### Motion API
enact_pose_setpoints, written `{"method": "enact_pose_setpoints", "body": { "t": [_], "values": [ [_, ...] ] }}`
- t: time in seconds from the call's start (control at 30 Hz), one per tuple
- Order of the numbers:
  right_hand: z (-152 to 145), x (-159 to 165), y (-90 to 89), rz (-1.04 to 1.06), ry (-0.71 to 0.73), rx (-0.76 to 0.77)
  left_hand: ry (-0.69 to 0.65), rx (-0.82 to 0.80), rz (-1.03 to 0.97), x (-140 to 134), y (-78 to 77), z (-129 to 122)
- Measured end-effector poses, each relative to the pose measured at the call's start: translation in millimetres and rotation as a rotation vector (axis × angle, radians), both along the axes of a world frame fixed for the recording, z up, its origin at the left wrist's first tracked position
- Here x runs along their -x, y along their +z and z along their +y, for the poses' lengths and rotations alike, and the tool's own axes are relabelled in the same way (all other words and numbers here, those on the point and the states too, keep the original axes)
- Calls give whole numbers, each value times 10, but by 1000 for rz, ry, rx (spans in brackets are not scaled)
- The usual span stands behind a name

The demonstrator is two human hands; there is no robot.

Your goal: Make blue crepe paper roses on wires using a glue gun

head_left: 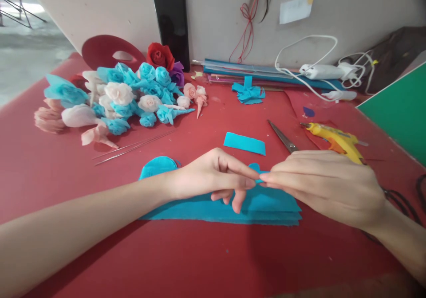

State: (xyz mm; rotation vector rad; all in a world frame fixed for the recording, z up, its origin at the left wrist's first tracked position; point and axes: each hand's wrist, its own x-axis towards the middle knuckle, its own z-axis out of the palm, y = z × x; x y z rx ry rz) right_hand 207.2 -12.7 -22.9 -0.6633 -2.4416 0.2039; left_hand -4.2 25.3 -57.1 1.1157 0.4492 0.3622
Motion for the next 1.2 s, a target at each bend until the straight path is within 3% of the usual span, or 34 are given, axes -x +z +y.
{"method": "enact_pose_setpoints", "body": {
  "t": [0.2, 0.4, 0.67, 0.8, 1.2],
  "values": [
    [1, 34, -41, 115, -109, 150, 25, 19, -8, -5, -4, -3],
    [8, 75, -105, 280, -293, 633, 113, 54, -89, -43, -21, -15],
    [6, 178, -94, 375, -253, 1104, 337, -23, -156, -127, 214, -182],
    [-86, 236, -102, 409, -140, 1251, 530, -58, -116, -129, 314, -224],
    [-240, 272, -78, 551, -42, 1397, 526, -175, -102, -42, 370, -143]
  ]
}}
